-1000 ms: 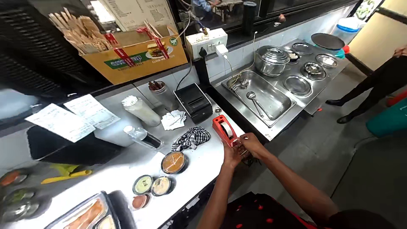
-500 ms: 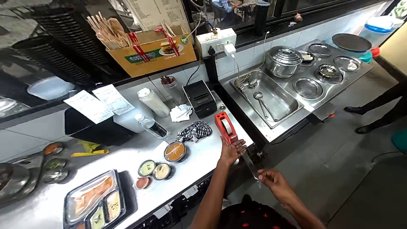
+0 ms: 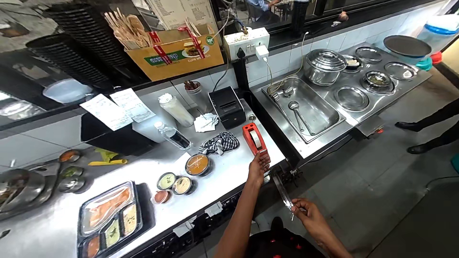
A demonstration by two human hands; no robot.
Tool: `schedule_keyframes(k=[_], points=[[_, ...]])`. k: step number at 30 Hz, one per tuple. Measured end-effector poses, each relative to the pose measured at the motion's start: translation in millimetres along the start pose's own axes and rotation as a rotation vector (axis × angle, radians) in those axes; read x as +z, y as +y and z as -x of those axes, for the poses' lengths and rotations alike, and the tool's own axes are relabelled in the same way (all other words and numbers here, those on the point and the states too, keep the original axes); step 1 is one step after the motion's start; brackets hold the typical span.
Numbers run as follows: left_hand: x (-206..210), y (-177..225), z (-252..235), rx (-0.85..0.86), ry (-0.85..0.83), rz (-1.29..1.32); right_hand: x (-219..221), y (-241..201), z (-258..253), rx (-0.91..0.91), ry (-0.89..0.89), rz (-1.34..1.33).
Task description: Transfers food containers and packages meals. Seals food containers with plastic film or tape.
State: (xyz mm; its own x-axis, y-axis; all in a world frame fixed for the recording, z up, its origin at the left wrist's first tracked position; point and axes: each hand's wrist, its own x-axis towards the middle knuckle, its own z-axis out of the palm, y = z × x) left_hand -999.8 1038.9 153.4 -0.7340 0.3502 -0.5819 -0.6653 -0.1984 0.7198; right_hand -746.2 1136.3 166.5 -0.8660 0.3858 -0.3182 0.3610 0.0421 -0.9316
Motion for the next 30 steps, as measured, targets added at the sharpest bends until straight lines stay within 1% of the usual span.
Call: schedule_keyframes(k=[4,6,9,11,14,15,16,17,19,21,22,25,27,30], points=[[6.7,2.2,-11.3,-0.001,0.118,0.087,4.3,14.8,-1.3,-0.014,0.074,0.247],[13.5,3.5,-8.0,0.030,0.186,0.089,5.1,20.4,-1.6,0.000,0.101,0.325],[21.2,3.5,-2.7,0.119,0.243,0.085,10.9,28.5,-3.3,-0.004,0.127,0.385],[23.8,-2.1,-3.7,0.206,0.247,0.102,15.3,31.9,-3.9,-0.016,0.130,0.396],[22.0,-19.1,-8.3,0.292,0.209,0.087,19.0,39.9,0.4,-0.040,0.156,0.396],[19.3,-25.1,-10.4,0.281,0.226,0.070,20.2,42.1,3.0,-0.058,0.158,0.393],[14.1,-29.9,-10.5,0.233,0.243,0.061,20.9,44.6,7.4,-0.067,0.144,0.387],[8.8,-35.2,-8.8,0.179,0.254,0.063,20.2,46.9,12.2,-0.069,0.114,0.379],[-7.3,-44.1,-3.6,0.138,0.244,0.061,17.6,52.9,16.9,-0.048,0.018,0.351],[-33.7,-49.7,5.8,0.160,0.233,0.057,20.3,60.5,21.6,-0.002,-0.112,0.285],[-52.5,-49.8,11.4,0.203,0.247,0.047,25.3,63.2,22.8,0.016,-0.177,0.246],[-130.3,-27.2,37.7,0.396,0.315,0.022,60.0,50.0,12.1,0.066,-0.384,0.159],[-192.9,1.9,65.8,0.542,0.391,-0.014,100.5,30.3,-6.5,0.043,-0.500,0.186],[-297.3,52.8,118.6,0.706,0.527,-0.075,186.1,-12.8,-50.2,-0.112,-0.669,0.297]])
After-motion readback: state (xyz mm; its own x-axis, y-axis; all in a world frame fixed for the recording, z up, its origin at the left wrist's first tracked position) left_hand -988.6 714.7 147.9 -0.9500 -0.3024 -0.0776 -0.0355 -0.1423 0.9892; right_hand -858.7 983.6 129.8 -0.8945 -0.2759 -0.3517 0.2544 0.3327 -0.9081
